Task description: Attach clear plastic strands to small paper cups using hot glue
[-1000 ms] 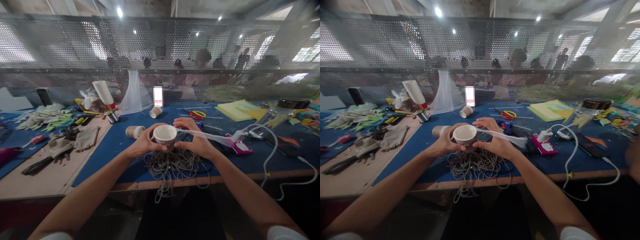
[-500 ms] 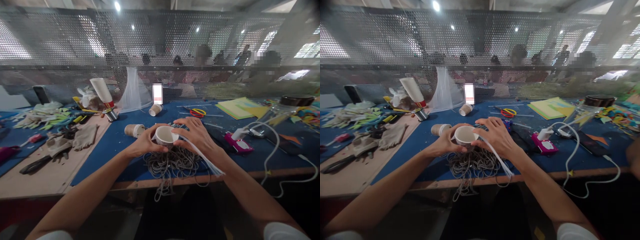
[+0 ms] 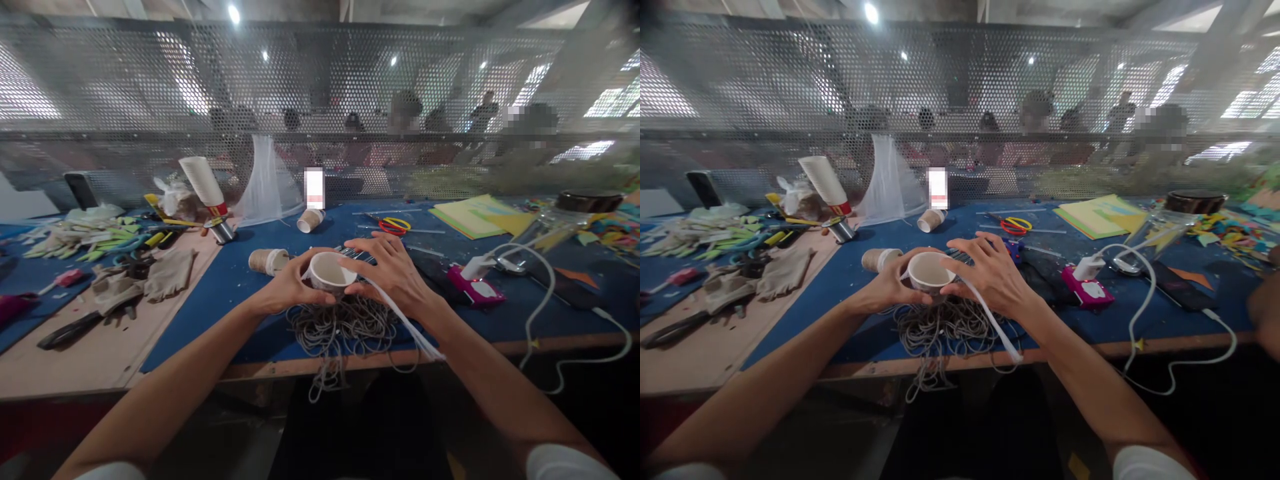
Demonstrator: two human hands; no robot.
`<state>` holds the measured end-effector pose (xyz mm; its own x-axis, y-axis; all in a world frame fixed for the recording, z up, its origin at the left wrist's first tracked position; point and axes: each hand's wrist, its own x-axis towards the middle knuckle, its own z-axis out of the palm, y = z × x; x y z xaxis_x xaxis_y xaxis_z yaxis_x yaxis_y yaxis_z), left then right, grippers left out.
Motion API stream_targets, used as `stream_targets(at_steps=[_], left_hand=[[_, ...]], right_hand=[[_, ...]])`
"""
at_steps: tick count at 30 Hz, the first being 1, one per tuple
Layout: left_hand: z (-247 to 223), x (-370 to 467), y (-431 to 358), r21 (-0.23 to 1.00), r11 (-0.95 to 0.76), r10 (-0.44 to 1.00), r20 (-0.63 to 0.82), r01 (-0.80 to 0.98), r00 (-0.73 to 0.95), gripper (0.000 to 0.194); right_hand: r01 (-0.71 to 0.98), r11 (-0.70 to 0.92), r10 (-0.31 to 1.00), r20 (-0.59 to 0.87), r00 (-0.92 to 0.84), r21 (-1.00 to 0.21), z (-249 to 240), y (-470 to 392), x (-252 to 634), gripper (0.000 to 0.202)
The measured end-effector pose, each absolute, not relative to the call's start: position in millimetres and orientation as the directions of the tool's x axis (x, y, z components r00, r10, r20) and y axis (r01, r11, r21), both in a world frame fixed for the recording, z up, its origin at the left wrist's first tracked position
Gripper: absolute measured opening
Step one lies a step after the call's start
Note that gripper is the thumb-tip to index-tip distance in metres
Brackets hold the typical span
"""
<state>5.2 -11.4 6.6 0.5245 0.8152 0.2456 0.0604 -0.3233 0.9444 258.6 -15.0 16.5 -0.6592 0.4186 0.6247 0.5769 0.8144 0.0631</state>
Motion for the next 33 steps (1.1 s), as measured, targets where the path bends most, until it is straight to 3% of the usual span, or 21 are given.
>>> stream_targets(at_steps=[21,24,29,33], left_hand=[[9,5,-11,0.922,-0.377,0.818,0.283,0.095,0.501,0.078],[9,5,-10,0.910,-0.401,0.826,0.309,0.105,0.471,0.079],[7,6,-9,0.898,-0.432,0.826,0.354,0.089,0.439,0.083],[5,9,-11,0.888,-0.454,0.813,0.378,0.075,0.443,0.085]], right_hand=[[0.563,0.825,0.389,0.687,-0.614,0.037,15,-17,255,0.032],[0.518,0.849,0.420,0.727,-0.543,-0.104,15,-19,255,0.041],[0.446,0.773,0.627,0.644,-0.438,-0.451,16,-22,252,0.061],[0.389,0.719,0.694,0.577,-0.430,-0.576,15,-21,245,0.059]])
